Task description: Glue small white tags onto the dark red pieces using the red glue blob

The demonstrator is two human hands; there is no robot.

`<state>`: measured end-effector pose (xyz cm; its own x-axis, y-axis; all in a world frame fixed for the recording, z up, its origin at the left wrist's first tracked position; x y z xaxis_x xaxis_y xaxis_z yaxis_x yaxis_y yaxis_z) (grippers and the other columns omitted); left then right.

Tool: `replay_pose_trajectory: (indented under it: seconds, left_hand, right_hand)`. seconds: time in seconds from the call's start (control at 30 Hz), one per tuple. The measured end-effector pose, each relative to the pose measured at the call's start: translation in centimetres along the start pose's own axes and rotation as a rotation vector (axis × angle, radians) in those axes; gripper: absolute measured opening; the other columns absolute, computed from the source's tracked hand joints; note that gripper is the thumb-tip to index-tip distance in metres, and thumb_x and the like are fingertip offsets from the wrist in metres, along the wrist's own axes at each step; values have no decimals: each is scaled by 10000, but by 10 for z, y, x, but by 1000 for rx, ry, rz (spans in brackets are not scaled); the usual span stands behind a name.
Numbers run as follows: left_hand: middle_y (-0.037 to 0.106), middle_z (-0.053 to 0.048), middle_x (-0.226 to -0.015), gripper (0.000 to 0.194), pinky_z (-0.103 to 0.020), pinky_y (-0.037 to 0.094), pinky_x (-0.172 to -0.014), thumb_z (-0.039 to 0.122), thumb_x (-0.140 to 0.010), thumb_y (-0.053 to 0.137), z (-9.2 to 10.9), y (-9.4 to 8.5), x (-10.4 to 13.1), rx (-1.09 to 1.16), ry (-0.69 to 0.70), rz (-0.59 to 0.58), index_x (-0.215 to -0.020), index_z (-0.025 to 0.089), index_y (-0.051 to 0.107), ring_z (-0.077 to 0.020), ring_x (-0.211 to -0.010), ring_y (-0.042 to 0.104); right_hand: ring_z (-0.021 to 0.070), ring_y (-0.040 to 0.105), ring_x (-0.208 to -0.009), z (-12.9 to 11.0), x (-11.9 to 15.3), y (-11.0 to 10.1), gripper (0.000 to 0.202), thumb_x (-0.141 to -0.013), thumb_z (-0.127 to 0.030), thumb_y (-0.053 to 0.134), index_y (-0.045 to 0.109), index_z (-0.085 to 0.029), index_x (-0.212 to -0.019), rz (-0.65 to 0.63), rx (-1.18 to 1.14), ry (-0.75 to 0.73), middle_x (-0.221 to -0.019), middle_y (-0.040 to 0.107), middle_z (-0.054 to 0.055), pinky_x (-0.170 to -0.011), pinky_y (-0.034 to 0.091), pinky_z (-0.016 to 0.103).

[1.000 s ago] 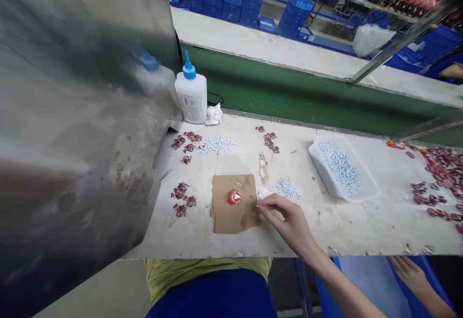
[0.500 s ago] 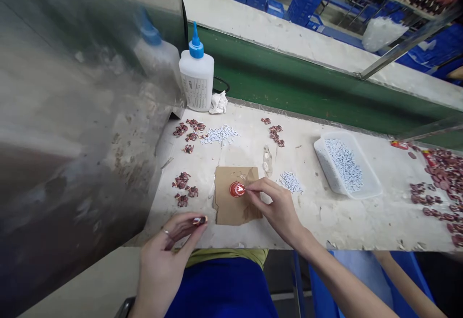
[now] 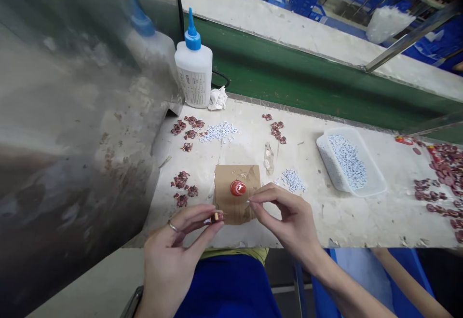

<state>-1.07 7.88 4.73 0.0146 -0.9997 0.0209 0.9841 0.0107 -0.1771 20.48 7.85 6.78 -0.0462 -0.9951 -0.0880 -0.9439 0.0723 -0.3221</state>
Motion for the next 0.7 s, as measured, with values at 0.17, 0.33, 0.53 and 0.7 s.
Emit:
replay_pose_trajectory:
  seconds: [0.17, 0.33, 0.53, 0.7]
  left_hand:
    - [786, 136, -926, 179, -102, 627, -814, 268, -842, 794, 17, 6, 8, -138, 157, -46, -967, 392, 767, -68, -785, 767]
    - [771, 136, -962, 255, -92, 618, -833, 177, -855, 773, 25, 12, 11, -89, 206, -120, -1003, 382, 737, -41, -844, 750]
    - [773, 138, -973, 270, -117, 633, -815, 181, -849, 782, 27, 10, 10, -81, 202, -116, -1009, 392, 735, -50, -828, 753]
    - [777, 144, -974, 292, -127, 643, -816, 178, -813, 811, 27, 9, 9, -96, 209, -80, -1004, 391, 755, -63, -814, 758]
  right_hand:
    - [184, 747, -833, -32, 8, 8, 164, -905, -99, 699, 767, -239, -957, -95, -89, -72, -888, 794, 23, -748, 624, 351]
    - [180, 756, -834, -41, 11, 14, 154, -923, -110, 703, 767, -239, -975, -163, -108, -58, -915, 805, 26, -735, 638, 328]
    - [174, 753, -839, -39, 11, 15, 151, -930, -114, 706, 773, -232, -995, -188, -103, -51, -929, 795, 29, -737, 639, 311]
    - [164, 763, -863, -47, 12, 14, 200, -970, -106, 664, 755, -233, -1095, -237, 22, -149, -993, 781, 45, -738, 651, 278]
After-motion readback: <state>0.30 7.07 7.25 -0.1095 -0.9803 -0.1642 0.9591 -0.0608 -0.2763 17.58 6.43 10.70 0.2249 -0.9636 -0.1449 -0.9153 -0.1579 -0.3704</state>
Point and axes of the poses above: each hand's wrist, its own x-axis away from the middle knuckle, its own y-axis out of the palm, z = x × y, the point moved 6 cm from there along -x, towards the middle knuckle
